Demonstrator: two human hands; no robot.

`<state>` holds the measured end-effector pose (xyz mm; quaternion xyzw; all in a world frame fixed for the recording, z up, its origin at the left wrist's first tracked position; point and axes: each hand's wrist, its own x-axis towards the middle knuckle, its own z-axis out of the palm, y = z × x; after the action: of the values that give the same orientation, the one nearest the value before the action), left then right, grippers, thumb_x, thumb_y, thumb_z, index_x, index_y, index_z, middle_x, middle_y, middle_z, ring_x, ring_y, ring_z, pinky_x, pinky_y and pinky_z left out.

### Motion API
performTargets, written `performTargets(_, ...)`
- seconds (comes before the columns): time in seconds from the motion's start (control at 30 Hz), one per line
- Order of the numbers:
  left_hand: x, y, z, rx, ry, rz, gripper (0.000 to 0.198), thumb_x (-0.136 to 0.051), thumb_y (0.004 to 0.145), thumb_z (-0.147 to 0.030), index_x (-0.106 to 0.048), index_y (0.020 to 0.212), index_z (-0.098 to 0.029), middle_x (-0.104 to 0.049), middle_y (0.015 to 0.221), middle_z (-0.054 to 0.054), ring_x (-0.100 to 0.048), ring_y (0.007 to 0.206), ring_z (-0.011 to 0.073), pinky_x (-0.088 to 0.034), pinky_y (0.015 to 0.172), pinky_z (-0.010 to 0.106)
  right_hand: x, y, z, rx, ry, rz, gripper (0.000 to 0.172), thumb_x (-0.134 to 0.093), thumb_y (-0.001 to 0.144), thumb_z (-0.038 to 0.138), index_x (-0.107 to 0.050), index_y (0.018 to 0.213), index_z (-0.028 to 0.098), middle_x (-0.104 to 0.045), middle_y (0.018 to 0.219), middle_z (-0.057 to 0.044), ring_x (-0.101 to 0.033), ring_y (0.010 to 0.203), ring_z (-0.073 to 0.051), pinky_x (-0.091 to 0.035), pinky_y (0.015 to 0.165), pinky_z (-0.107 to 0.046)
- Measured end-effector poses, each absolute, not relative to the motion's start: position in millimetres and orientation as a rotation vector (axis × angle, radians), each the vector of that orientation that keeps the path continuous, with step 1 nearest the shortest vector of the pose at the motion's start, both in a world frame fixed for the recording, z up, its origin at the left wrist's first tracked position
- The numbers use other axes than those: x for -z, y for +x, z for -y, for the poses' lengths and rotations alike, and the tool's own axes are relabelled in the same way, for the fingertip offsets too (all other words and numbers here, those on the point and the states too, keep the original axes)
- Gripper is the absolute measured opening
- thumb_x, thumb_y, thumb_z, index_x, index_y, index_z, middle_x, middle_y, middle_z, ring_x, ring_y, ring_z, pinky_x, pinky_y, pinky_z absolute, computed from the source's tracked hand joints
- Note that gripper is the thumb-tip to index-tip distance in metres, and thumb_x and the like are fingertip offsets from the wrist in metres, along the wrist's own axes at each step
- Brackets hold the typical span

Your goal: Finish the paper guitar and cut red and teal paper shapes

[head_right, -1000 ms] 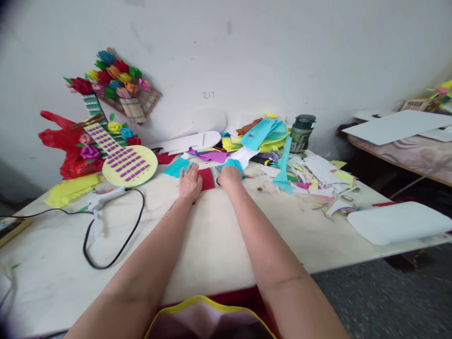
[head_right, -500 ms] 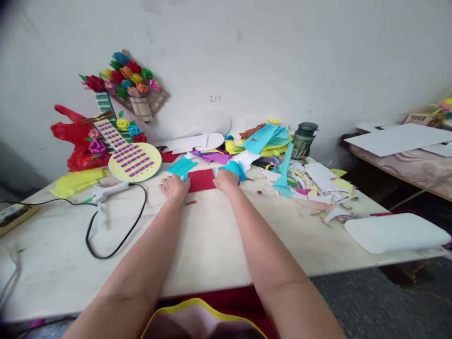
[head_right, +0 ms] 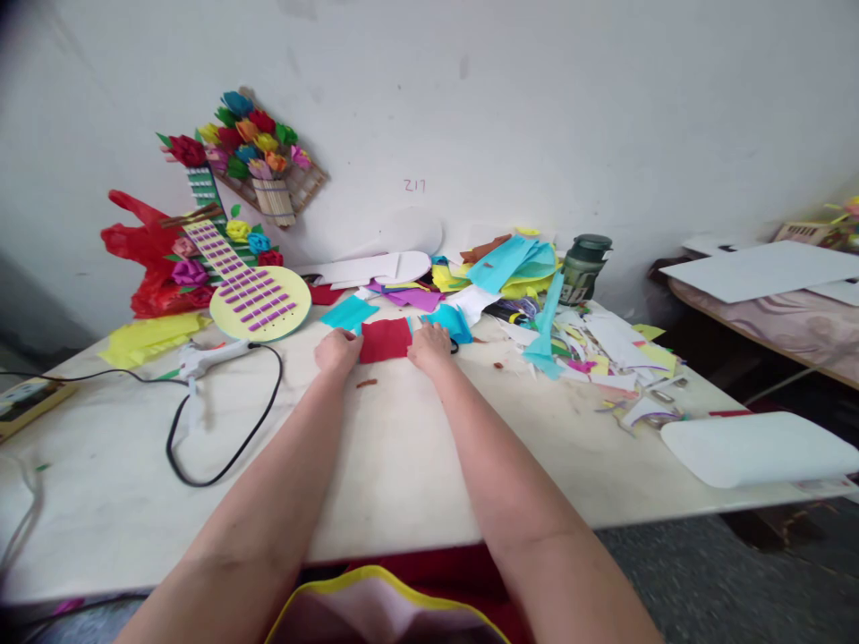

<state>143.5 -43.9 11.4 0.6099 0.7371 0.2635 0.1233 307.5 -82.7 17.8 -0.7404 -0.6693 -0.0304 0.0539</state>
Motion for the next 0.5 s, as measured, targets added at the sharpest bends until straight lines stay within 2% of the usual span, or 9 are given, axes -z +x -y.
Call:
performTargets(0.1,-12,143,43,-0.864,1.742,-2.086,0.022,-0.052,0.074,-0.035,-0.065,0.087,-0.022,-0.068,0.096,0.01,-0.061,0.094,0.0269,-0.044,0.076,0.035,-17,309,82,0.084,-2.251,2.04,0.037,-0.046,0.085,0.034,-0.064,0.111,0.014,-0.052,0.127,-0.016,-0.043,0.116,-0.029,-0.034,0.094,-0.039)
performTargets(0.27,-8,137,33,-1.032,1.689,-1.947,0.019,-0.058,0.071,-0.034,-0.064,0.08,-0.019,-0.07,0.086,0.008,-0.063,0.087,0.0218,-0.045,0.074,0.027,-19,309,83,0.075,-2.253,2.034,0.034,-0.045,0.085,0.031,-0.065,0.109,0.016,-0.056,0.121,-0.014,-0.045,0.115,-0.029,-0.034,0.094,-0.038)
performTargets(0.5,-4,127,23,-1.043,1.57,-1.912,0.012,-0.063,0.065,-0.028,-0.063,0.068,-0.016,-0.068,0.073,0.006,-0.064,0.075,0.0196,-0.044,0.066,0.024,-21,310,84,0.135,-2.234,1.985,0.033,-0.046,0.083,0.026,-0.066,0.104,0.013,-0.059,0.114,-0.016,-0.048,0.109,-0.028,-0.034,0.091,-0.037)
